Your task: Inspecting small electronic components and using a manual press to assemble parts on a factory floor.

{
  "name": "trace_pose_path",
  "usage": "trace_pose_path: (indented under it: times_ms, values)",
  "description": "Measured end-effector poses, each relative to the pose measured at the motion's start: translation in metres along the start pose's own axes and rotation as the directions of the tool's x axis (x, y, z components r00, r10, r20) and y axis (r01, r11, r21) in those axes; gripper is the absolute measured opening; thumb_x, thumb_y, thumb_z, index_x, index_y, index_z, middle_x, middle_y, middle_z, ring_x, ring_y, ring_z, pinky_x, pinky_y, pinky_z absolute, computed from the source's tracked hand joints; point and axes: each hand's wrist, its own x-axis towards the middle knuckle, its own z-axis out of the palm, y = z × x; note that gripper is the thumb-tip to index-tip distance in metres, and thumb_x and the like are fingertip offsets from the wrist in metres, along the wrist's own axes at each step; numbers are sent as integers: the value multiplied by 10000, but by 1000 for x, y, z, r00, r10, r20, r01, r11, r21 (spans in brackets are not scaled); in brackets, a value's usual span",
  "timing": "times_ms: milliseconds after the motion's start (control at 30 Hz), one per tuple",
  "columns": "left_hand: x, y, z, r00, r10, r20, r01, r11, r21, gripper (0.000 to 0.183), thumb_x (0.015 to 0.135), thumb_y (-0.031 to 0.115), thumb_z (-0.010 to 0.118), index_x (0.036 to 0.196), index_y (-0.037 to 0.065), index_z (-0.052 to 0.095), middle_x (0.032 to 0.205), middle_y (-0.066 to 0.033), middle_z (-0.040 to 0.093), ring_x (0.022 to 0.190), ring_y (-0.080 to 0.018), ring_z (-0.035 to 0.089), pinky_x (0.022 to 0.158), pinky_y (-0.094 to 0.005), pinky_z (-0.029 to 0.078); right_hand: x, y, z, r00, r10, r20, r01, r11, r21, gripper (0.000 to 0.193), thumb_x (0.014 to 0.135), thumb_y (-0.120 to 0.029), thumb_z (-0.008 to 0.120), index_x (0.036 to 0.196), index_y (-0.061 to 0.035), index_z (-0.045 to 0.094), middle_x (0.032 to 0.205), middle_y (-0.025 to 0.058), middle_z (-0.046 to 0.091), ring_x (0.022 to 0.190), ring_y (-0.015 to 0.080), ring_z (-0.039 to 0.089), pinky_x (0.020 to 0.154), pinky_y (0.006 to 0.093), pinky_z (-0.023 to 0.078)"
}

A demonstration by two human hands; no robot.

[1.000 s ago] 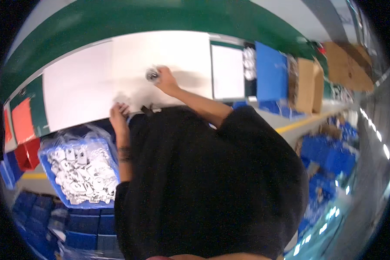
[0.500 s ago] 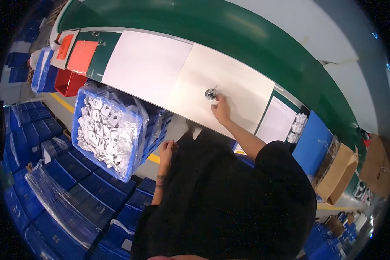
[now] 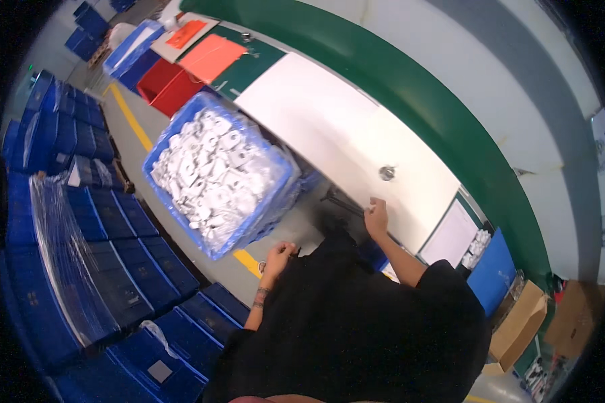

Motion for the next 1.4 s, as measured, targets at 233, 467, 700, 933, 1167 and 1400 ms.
trace_pose_path:
  times_ms: [233,467,700,933,1167,1400]
  values:
    - [-84,-137,-168,970,70,-235,-59,997,56,235,920,187,554,932,-1,694,867,-124,695,829,-181,635,883,-292,455,-134,-203,80,769,-389,508,336,921,196,257,810,-34,613,1064,-29,573,943,134,579,872,230,632,732,308,497]
    - [-203,-145,-302,814,-150,-561,-87,924,-372,290,877,-67,519,1162,-37,562,997,-109,618,730,-166,642,685,-270,511,-242,-342,203,365,-586,723,346,807,479,238,827,-79,604,1064,-54,594,905,123,604,770,259,630,684,346,499]
    - [-207,-145,-382,738,-172,-652,-160,895,-416,277,910,-33,495,1182,-23,548,1003,-103,632,567,-116,569,515,-235,441,-270,-420,295,302,-642,705,393,757,522,208,830,-114,604,1034,-70,605,937,143,610,858,310,623,743,385,495]
    - [-124,-108,-498,825,-87,-559,-137,928,-347,292,962,36,455,1246,-14,496,1041,-145,650,469,-104,513,448,-243,445,-258,-487,390,473,-528,705,252,848,465,201,826,-124,630,1012,-50,616,946,133,625,817,254,631,712,347,498]
    - [-18,-20,-641,971,-101,-216,-32,843,-537,539,1029,308,381,1467,59,188,1390,-190,444,982,-344,659,814,-369,554,-212,-605,527,560,-466,686,145,870,472,188,876,-111,604,1045,-30,617,959,121,628,810,220,640,716,324,502]
    - [72,94,-709,964,176,-200,-229,929,-289,673,1018,319,394,1507,53,16,1552,-178,165,1291,-346,436,969,-394,457,-161,-711,624,743,-412,527,207,891,405,324,867,-50,450,1181,-28,527,1029,157,630,936,318,621,787,378,499]
